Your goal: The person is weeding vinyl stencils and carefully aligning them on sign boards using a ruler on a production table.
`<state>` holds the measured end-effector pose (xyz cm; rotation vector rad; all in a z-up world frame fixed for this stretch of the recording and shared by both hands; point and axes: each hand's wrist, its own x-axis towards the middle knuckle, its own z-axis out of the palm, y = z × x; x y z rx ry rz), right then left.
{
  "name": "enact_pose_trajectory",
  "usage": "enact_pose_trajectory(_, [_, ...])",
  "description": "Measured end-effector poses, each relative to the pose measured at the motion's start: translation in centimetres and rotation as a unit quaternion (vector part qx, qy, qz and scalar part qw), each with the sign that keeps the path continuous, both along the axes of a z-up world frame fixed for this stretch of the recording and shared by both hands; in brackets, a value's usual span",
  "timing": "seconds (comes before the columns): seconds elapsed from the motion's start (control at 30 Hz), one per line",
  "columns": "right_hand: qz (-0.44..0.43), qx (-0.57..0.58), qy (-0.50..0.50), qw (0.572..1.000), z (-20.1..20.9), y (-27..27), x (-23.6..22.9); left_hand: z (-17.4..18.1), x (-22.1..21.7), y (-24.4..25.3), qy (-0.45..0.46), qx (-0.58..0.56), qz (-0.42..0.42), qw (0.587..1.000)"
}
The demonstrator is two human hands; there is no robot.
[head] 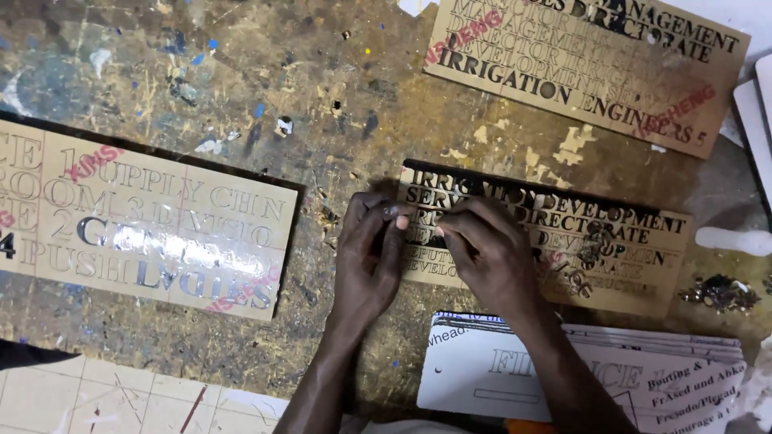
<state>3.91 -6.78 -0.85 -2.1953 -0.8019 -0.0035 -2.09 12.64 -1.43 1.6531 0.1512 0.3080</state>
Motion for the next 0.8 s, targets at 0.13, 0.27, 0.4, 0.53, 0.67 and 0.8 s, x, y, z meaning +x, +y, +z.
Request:
enact_pose_trajectory(0.13, [-0.005, -0.001, 0.015, 1.000, -0.2, -0.5, -0.2, 0.6, 0.2, 0.1, 0.006, -0.007, -0.004, 1.000])
enact_pose_trajectory(0.27, [-0.010, -0.016, 0.028, 0.999, 0.6, -0.6, -0.5, -0.8, 0.0, 0.0, 0.005, -0.011, -0.006, 1.000])
enact_pose_trajectory(0.4, [-0.026, -0.015, 0.036, 0.999, -0.1, -0.6, -0.7, -0.9, 0.2, 0.0, 0.000, -0.017, -0.008, 1.000])
enact_pose_trajectory(0.53, [-0.024, -0.025, 0.043, 0.998, -0.7, -0.5, -0.5, -0.5, 0.3, 0.0, 0.002, -0.024, -0.008, 1.000])
enact_pose_trajectory(0.67, [-0.034, -0.024, 0.050, 0.998, -0.9, -0.3, -0.6, -0.7, 0.1, 0.2, 0.004, -0.016, -0.010, 1.000])
enact_pose_trajectory(0.8, [-0.047, -0.047, 0.035, 0.997, -0.9, -0.1, -0.9, 0.4, 0.2, 0.2, 0.002, -0.011, -0.011, 1.000])
